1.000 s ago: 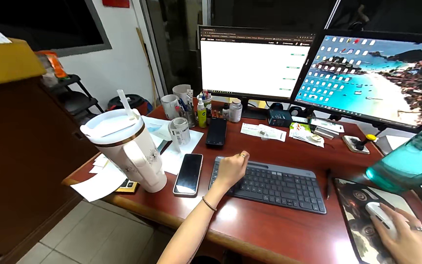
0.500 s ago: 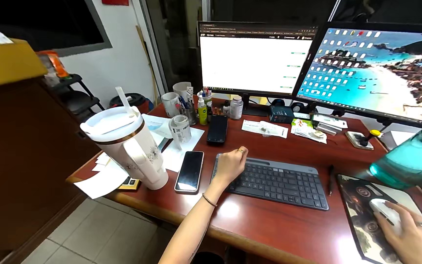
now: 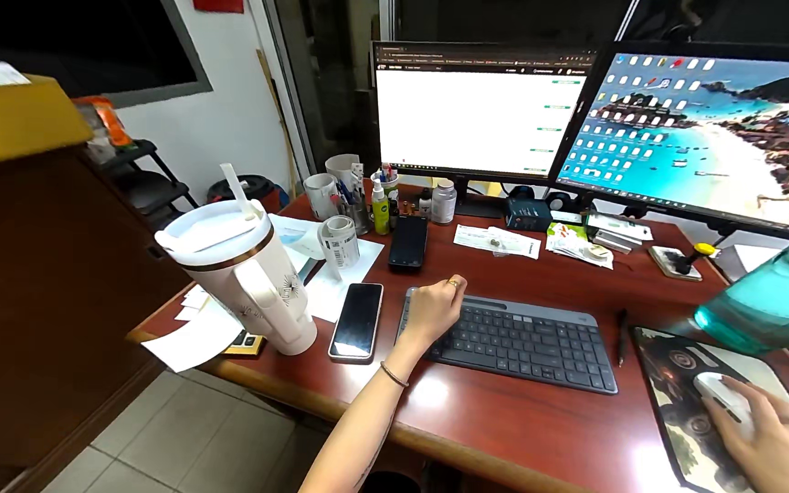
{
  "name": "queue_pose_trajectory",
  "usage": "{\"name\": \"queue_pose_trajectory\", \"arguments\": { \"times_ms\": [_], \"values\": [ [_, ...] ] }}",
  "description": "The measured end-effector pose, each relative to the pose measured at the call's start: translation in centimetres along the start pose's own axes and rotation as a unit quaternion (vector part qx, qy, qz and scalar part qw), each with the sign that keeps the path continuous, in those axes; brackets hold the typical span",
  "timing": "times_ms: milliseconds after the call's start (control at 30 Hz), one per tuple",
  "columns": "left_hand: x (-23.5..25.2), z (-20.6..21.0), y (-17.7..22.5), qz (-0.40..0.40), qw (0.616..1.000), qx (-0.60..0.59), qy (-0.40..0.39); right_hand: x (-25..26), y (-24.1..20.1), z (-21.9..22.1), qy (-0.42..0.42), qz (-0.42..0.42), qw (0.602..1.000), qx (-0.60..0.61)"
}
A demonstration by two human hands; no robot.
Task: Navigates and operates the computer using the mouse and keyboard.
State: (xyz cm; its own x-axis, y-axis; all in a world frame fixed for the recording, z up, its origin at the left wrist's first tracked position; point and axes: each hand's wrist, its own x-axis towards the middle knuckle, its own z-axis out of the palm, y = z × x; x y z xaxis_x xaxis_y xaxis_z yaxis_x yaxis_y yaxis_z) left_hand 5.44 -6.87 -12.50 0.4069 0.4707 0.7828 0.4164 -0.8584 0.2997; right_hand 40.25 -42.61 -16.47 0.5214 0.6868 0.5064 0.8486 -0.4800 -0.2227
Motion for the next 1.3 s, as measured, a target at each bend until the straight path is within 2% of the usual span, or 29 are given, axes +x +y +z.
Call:
{"name": "queue_pose_trajectory", "arguments": {
  "times_ms": [700, 967, 1300],
  "values": [
    [-0.03, -0.03, -0.13, -0.005, 1.000, -0.006, -0.005, -0.06, 0.08, 0.06, -0.004, -0.001, 1.000, 0.001],
    [-0.02, -0.02, -0.09, -0.001, 1.000, -0.008, -0.006, 0.08, 0.10, 0.03, -0.025, -0.020, 0.999, 0.009],
    [0.00, -0.07, -0.05, -0.003, 1.000, -0.010, -0.006, 0.00, -0.20, -0.05, -0.010, -0.053, 0.999, 0.010]
  ]
}}
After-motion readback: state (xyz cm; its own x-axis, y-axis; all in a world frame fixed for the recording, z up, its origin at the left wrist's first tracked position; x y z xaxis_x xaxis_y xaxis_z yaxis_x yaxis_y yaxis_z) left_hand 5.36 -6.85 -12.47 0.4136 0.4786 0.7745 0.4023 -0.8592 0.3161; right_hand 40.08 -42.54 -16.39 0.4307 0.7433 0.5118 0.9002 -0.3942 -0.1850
